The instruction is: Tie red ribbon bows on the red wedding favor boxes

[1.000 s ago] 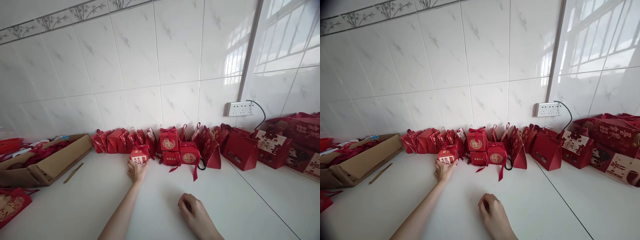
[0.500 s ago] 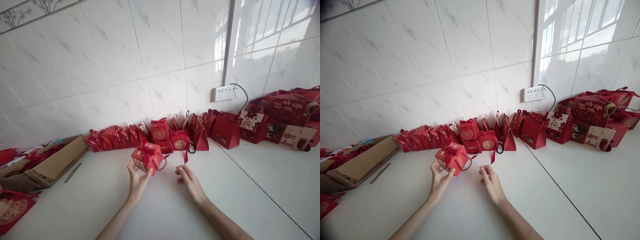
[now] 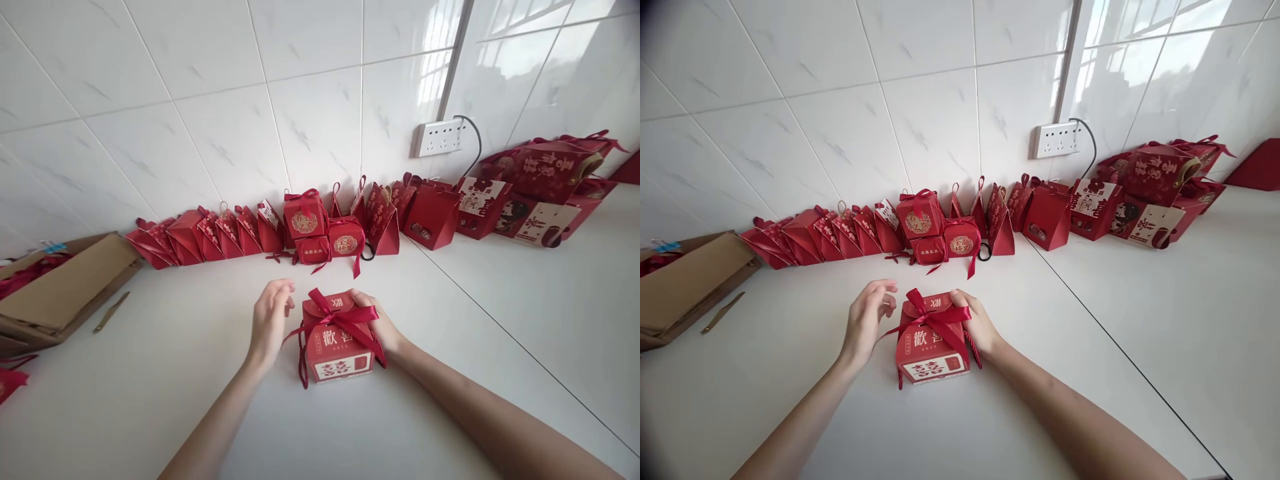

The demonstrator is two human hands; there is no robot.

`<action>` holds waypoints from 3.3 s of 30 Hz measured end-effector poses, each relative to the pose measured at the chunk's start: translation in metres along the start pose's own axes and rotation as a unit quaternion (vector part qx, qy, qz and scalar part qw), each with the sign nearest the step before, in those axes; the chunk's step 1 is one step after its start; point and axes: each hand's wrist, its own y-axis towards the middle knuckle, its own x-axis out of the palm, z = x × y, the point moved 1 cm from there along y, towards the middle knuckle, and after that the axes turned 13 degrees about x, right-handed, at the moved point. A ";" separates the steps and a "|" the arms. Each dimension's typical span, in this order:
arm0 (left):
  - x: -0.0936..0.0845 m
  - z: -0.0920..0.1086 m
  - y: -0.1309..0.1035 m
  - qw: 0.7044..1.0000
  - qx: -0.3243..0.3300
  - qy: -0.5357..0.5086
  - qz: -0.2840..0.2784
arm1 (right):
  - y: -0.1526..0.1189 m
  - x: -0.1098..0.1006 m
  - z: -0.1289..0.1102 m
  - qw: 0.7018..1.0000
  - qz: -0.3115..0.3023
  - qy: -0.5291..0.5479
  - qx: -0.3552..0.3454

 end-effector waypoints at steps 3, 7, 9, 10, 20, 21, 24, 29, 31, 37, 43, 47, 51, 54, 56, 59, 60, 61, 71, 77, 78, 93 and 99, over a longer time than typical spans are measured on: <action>0.015 0.002 -0.006 0.997 -0.022 -0.039 -0.063 | -0.008 0.001 -0.004 0.995 -0.010 -0.094 -0.024; 0.010 0.005 -0.017 0.993 0.012 -0.047 -0.108 | -0.016 -0.002 -0.012 0.967 0.055 -0.224 -0.108; 0.004 0.009 -0.017 0.992 0.066 -0.024 -0.103 | -0.019 -0.007 -0.016 0.952 0.113 -0.236 -0.160; 0.002 0.010 -0.016 0.990 0.091 -0.014 -0.104 | -0.021 -0.009 -0.017 0.946 0.142 -0.230 -0.182; -0.016 0.031 -0.017 0.972 0.211 0.050 -0.086 | -0.038 -0.027 -0.042 0.908 -0.033 -0.341 -0.241; -0.019 0.032 -0.015 0.977 0.158 0.040 -0.139 | -0.039 -0.031 -0.045 0.919 -0.040 -0.338 -0.198; -0.027 0.030 -0.008 0.953 -0.020 -0.007 -0.302 | -0.040 -0.043 -0.051 0.951 -0.124 -0.284 -0.022; -0.035 0.021 0.001 0.904 -0.110 -0.065 -0.407 | -0.049 -0.040 -0.051 0.888 -0.324 -0.246 0.216; -0.035 0.020 0.002 0.901 -0.096 -0.054 -0.420 | -0.050 -0.034 -0.051 0.877 -0.333 -0.246 0.246; -0.035 0.016 0.006 0.897 -0.086 -0.113 -0.419 | -0.038 -0.037 -0.040 0.896 -0.374 -0.143 0.191; -0.045 0.002 0.010 0.844 -0.110 -0.365 -0.376 | -0.026 -0.051 -0.036 0.867 -0.456 0.196 0.049; -0.059 -0.003 0.019 0.812 -0.073 -0.539 -0.213 | -0.027 -0.059 -0.051 0.834 -0.389 0.387 -0.058; -0.070 -0.008 0.026 0.778 -0.095 -0.620 -0.029 | -0.026 -0.072 -0.056 0.820 -0.263 0.497 -0.104; -0.073 -0.010 0.028 0.779 -0.117 -0.610 0.088 | -0.024 -0.081 -0.054 0.829 -0.211 0.495 -0.152; -0.074 -0.010 0.029 0.783 -0.118 -0.589 0.161 | -0.024 -0.086 -0.055 0.850 -0.152 0.471 -0.181; -0.075 -0.012 0.031 0.815 -0.113 -0.511 0.247 | -0.025 -0.093 -0.060 0.889 -0.021 0.413 -0.196; -0.075 -0.013 0.032 0.840 -0.118 -0.459 0.265 | -0.024 -0.094 -0.062 0.902 0.015 0.390 -0.186; -0.074 -0.015 0.034 0.865 -0.127 -0.400 0.276 | -0.023 -0.095 -0.063 0.915 0.040 0.366 -0.166; -0.033 -0.016 0.014 0.990 0.055 -0.040 0.121 | -0.011 -0.037 -0.036 0.992 -0.013 -0.116 -0.056; -0.020 0.012 -0.006 0.942 0.182 0.020 -0.281 | -0.023 -0.020 -0.036 0.940 -0.040 -0.292 -0.172; -0.020 0.014 -0.007 0.941 0.165 0.016 -0.296 | -0.023 -0.021 -0.037 0.941 -0.029 -0.289 -0.175; -0.044 0.063 0.032 0.912 -0.006 -0.351 -0.211 | -0.024 -0.020 -0.102 0.952 -0.204 0.224 -0.046; -0.030 0.114 0.040 0.870 0.004 -0.463 -0.171 | -0.034 0.021 -0.137 0.947 -0.237 0.201 -0.086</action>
